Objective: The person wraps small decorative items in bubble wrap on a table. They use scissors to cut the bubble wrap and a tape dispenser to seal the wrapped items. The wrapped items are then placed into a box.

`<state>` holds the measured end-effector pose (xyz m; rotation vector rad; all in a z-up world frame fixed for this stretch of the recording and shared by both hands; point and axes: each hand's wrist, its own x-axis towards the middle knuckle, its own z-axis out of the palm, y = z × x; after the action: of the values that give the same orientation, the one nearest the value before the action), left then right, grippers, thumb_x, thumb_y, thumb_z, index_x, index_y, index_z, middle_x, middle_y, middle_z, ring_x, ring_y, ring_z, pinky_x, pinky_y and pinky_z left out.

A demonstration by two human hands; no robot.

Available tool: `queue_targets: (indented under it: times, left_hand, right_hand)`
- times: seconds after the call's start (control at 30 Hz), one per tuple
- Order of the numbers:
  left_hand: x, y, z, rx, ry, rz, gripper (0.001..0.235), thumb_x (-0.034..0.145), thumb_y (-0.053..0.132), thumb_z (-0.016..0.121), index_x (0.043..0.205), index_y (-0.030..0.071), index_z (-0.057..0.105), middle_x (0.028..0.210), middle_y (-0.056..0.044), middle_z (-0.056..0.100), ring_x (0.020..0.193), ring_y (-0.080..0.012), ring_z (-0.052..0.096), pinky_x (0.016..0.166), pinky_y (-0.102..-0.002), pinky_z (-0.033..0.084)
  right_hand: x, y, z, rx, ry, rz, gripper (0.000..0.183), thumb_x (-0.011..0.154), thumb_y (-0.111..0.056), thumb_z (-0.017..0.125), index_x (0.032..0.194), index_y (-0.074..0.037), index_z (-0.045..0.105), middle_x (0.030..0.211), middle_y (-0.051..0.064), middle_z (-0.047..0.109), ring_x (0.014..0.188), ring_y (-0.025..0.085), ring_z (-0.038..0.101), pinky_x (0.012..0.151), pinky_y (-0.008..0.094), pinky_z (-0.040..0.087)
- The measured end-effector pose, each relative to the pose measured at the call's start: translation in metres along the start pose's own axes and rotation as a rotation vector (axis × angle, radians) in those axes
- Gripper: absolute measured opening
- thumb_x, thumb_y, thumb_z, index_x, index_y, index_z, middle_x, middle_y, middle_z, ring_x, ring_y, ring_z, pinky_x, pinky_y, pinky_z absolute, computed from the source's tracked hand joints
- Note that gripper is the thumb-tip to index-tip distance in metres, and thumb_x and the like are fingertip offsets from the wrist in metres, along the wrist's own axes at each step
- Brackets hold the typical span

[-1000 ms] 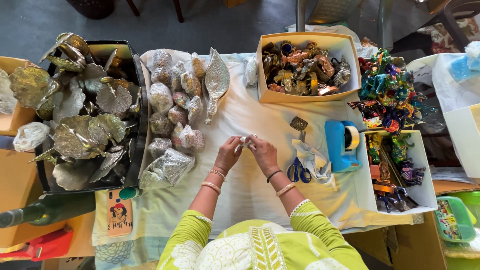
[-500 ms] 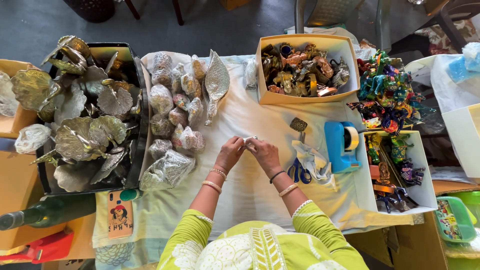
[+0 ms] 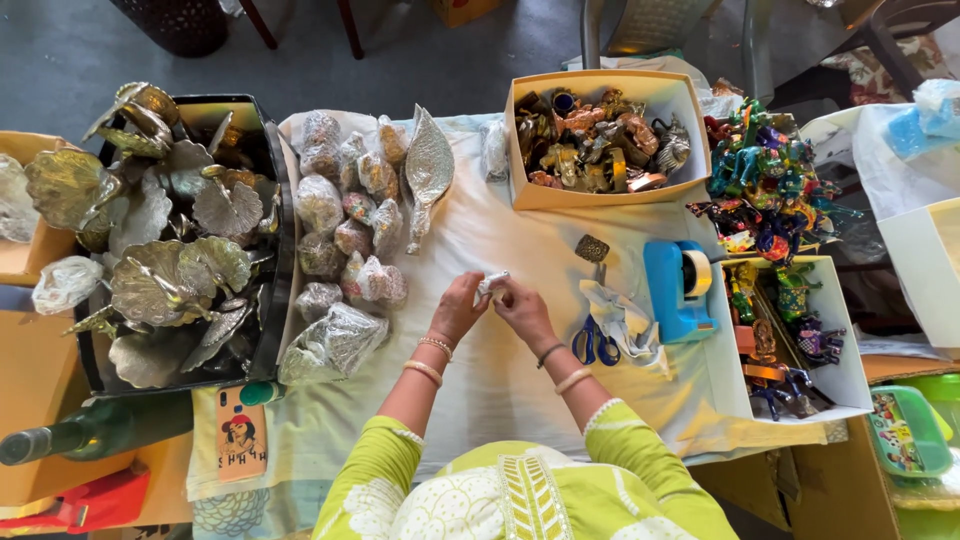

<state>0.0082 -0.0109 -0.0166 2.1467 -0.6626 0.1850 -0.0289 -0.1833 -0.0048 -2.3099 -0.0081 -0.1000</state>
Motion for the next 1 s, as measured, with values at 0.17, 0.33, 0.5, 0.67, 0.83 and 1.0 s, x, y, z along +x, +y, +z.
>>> queue_targets:
  times: [0.17,0.33,0.5,0.67,0.83,1.0]
  left_hand:
    - [-0.002,0.014,-0.005,-0.122,0.071,-0.1,0.048,0.077,0.005,0.079,0.12,0.003,0.058,0.11,-0.017,0.063,0.104,-0.0347,0.061,0.093,-0.041,0.052]
    - [-0.013,0.021,0.0,-0.142,0.045,-0.122,0.045,0.075,0.002,0.079,0.117,0.006,0.063,0.113,-0.014,0.061,0.108,-0.0339,0.06,0.096,-0.04,0.053]
    - [-0.031,0.035,-0.013,-0.228,0.031,-0.142,0.047,0.071,-0.003,0.078,0.116,0.005,0.066,0.117,-0.015,0.059,0.112,-0.0352,0.056,0.099,-0.042,0.049]
    - [-0.079,0.017,0.017,-0.409,0.128,-0.47,0.045,0.078,0.002,0.074,0.121,0.009,0.063,0.122,-0.011,0.058,0.115,-0.0301,0.06,0.098,-0.039,0.054]
    - [-0.066,0.071,-0.015,-0.336,0.181,-0.44,0.05,0.08,0.006,0.079,0.126,0.008,0.06,0.126,-0.014,0.058,0.117,-0.0326,0.06,0.096,-0.042,0.055]
    - [-0.048,0.062,-0.024,-0.075,0.082,-0.06,0.054,0.077,0.002,0.078,0.129,0.007,0.063,0.124,-0.013,0.066,0.113,-0.0352,0.063,0.095,-0.044,0.055]
  right_hand:
    - [-0.011,0.048,0.011,0.69,0.007,0.406,0.035,0.094,-0.028,0.059,0.127,-0.017,0.054,0.079,0.008,0.067,0.061,0.015,0.062,0.055,0.029,0.051]
    - [-0.006,0.044,0.007,0.923,-0.129,0.744,0.049,0.099,-0.049,0.052,0.136,-0.02,0.043,0.083,0.008,0.069,0.063,0.016,0.065,0.058,0.029,0.053]
    - [-0.021,0.09,0.041,1.115,-0.197,0.719,0.052,0.095,-0.031,0.063,0.14,-0.018,0.042,0.108,0.007,0.066,0.083,0.019,0.068,0.07,0.034,0.058]
    - [-0.038,0.089,0.039,1.183,-0.173,0.734,0.058,0.09,-0.022,0.066,0.142,-0.019,0.041,0.114,0.006,0.066,0.09,0.017,0.068,0.074,0.034,0.059]
    - [-0.043,0.089,0.028,1.207,-0.191,0.751,0.053,0.091,-0.023,0.065,0.14,-0.015,0.046,0.114,0.007,0.068,0.088,0.017,0.068,0.073,0.033,0.058]
    - [-0.041,0.095,0.018,1.275,-0.331,0.835,0.046,0.094,-0.034,0.068,0.129,-0.007,0.055,0.102,0.016,0.069,0.077,0.021,0.071,0.067,0.031,0.059]
